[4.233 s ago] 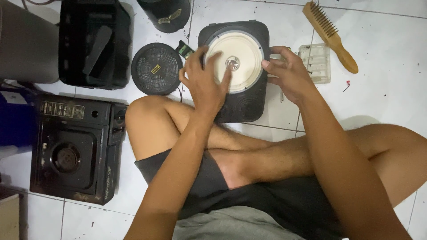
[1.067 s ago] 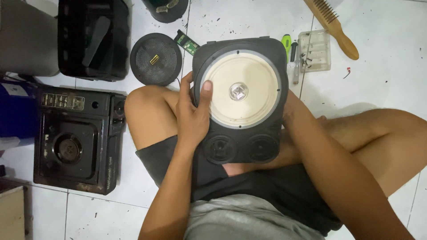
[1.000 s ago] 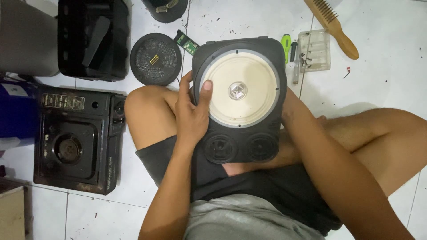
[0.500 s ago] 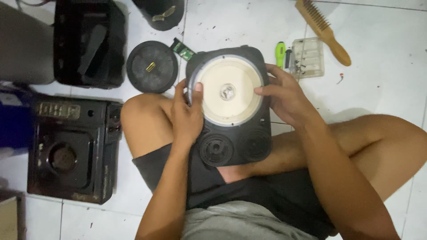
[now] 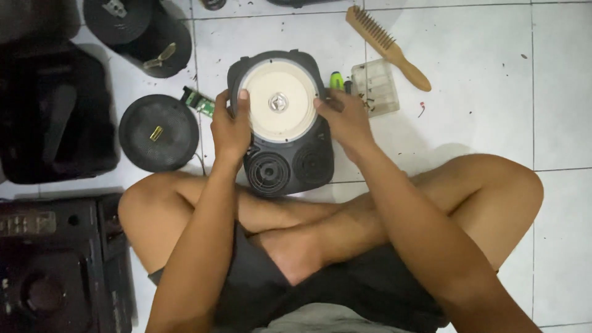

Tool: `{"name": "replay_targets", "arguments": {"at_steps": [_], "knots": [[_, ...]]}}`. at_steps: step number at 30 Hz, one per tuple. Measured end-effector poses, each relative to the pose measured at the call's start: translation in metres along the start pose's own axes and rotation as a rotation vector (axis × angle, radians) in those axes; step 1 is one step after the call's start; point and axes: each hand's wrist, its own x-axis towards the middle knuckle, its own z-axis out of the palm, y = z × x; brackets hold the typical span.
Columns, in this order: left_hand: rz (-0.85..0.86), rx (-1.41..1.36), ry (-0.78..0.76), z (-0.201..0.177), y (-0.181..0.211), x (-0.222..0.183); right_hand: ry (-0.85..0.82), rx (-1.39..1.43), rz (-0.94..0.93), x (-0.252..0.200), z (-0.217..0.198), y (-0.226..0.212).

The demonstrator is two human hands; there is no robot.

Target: Reassembling a speaker by fitting the driver into the housing and securing it with a screwdriver.

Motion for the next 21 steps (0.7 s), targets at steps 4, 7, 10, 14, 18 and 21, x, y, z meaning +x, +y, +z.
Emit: {"name": "replay_targets", "arguments": {"at_steps": [4,7,10,14,18,21], "knots": [[-0.052,-0.023,-0.043,0.011,-0.002,0.007,0.057,-0.108,0.017,0.008,-0.002,-0.001],[-0.057,0.066,-0.044,0.012,-0.015,0.013,0.065,-0.256,0.016,0.007,0.001,0.000],[-0.077,0.115,-0.008,0.015,-0.029,0.020,0.052,-0.333,-0.019,0.005,0.008,-0.002],[-0.041,0.189,0.058,0.011,-0.029,0.019,0.021,-0.401,-0.009,0.005,0.008,-0.001],[-0.035,0.202,0.089,0.010,-0.030,0.020,0.003,-0.459,-0.094,-0.003,0.003,-0.005],[-0.009,0.181,0.084,0.008,-0.029,0.017,0.039,-0.526,-0.211,-0.003,-0.024,-0.028]]}}
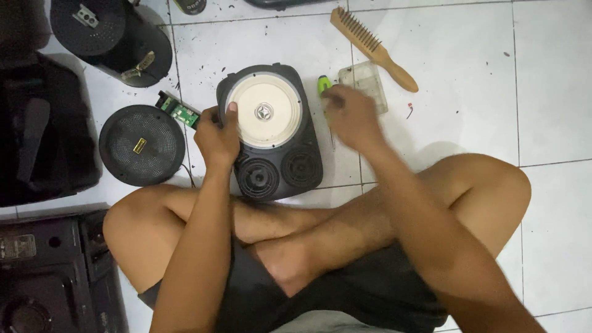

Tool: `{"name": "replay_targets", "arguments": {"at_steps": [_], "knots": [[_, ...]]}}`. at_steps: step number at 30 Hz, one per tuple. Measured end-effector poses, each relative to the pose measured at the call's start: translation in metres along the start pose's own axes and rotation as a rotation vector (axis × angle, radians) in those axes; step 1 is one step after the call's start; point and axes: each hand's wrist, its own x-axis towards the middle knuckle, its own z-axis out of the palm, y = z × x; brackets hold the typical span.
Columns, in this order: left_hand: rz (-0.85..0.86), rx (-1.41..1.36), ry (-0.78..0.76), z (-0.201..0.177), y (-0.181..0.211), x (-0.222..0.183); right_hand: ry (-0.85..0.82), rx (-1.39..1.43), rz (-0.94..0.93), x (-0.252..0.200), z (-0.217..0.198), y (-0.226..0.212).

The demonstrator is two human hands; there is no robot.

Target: Reassembling a speaker by fitting the driver into the housing and securing it with a screwdriver.

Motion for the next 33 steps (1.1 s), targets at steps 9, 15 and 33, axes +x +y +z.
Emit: {"name": "replay_targets", "arguments": {"at_steps": [9,15,33], "knots": [[0.129,0.064,0.049,-0.017,0.039,-0.018,0.089,-0.392,-0.103,0.028,-0.058,0.044],[0.126,0.117,0.064,-0.011,0.027,-0.016,-0.061,-0.419,0.051,0.037,-0.033,0.052],[0.188,0.149,0.233,-0.007,0.023,-0.015,-0.060,-0.463,-0.009,0.037,-0.026,0.043]]}}
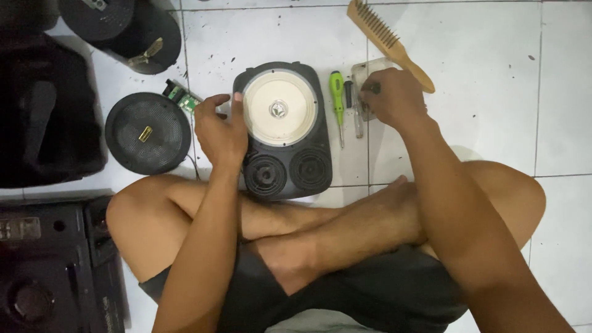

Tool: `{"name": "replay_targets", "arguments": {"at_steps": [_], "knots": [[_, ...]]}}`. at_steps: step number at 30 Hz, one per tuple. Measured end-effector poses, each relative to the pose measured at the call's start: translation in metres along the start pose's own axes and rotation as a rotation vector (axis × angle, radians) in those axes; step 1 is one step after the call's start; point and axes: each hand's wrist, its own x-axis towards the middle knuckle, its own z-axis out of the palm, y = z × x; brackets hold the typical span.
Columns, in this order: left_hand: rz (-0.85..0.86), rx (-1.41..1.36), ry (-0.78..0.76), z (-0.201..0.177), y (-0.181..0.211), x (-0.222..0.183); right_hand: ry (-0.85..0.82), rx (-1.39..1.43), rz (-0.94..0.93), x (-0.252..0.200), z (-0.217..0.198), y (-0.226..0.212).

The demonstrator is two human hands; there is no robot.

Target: Reassembling a speaker by fitting the driver into the housing and securing it with a screwdriver.

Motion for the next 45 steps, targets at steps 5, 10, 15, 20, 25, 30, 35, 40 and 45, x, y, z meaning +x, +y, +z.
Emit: {"name": "replay_targets", "arguments": {"at_steps": [5,10,15,20,25,30,35,40,45], "knots": [[0.037,-0.057,0.031,-0.002,0.002,-0.002,-0.001,-0.053,-0.020,0.006,0.006,0.009],[0.130,-0.165,0.092,-0.016,0.025,-0.005,0.033,-0.009,-0.053,0.007,-0.001,0.012],[0.391,-0.453,-0.059,-0.020,0.036,-0.022,-0.305,1.076,0.026,-0.021,-0.018,-0.026],[0.404,-0.583,-0.191,-0.018,0.049,-0.035,-0.475,1.221,0.002,-0.029,-0.004,-0.042],[0.331,-0.670,-0.255,-0.022,0.057,-0.041,-0.565,1.204,-0.070,-0.032,0.005,-0.052],[0.260,-0.702,-0.262,-0.019,0.051,-0.039,-0.467,0.954,-0.086,-0.031,0.001,-0.056],[0.138,-0.669,-0.192,-0.019,0.036,-0.028,0.024,0.336,-0.131,-0.005,0.020,-0.013],[0.122,-0.668,-0.149,-0.026,0.032,-0.021,0.006,0.038,-0.092,-0.002,0.018,-0.024],[0.086,-0.756,-0.217,-0.025,0.028,-0.024,-0.075,-0.150,-0.037,0.006,0.028,-0.031]]}}
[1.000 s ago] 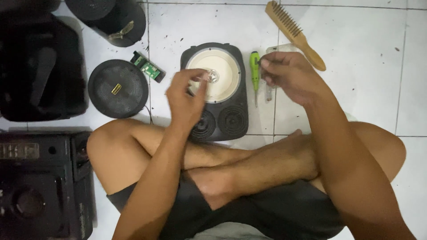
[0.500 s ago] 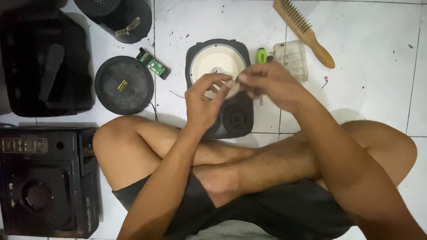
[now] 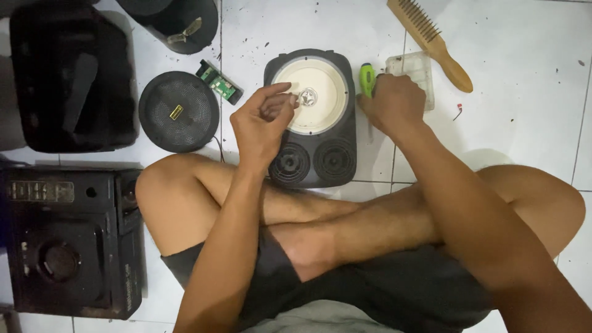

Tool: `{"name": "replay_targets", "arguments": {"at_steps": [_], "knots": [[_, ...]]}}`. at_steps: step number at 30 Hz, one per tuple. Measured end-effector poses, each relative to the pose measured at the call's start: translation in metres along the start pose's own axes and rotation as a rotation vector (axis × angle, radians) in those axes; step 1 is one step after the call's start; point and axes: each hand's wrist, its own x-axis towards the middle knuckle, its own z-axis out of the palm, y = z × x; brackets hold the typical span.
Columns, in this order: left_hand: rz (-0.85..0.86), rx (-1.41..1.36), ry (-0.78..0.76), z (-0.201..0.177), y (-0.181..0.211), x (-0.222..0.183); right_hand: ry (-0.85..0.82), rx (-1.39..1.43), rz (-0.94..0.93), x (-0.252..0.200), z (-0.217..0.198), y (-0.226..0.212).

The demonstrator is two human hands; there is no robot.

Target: Reassembling a speaker by fitting the driver into the housing and securing it with a screwdriver.

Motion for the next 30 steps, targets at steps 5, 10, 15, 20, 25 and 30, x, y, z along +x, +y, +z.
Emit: {"name": "replay_targets", "arguments": {"at_steps": [5,10,15,20,25,30], "knots": [[-0.070,-0.039,-0.071,-0.004,0.010,-0.003,0.162,0.173,0.019,-0.002,-0.002,0.018],[-0.104,-0.076,-0.158,-0.007,0.015,-0.007,0.285,0.886,-0.063,-0.034,-0.031,0.005],[0.128,0.343,-0.268,-0.007,0.020,-0.008,0.268,0.915,-0.459,-0.055,-0.035,-0.021],[0.172,0.405,-0.273,-0.006,0.019,-0.008,0.184,0.981,-0.592,-0.055,-0.035,-0.036],[0.175,0.388,-0.284,-0.005,0.021,-0.007,0.146,0.995,-0.587,-0.056,-0.033,-0.041],[0.193,0.387,-0.284,-0.004,0.022,-0.007,0.194,0.911,-0.629,-0.058,-0.036,-0.041]]}}
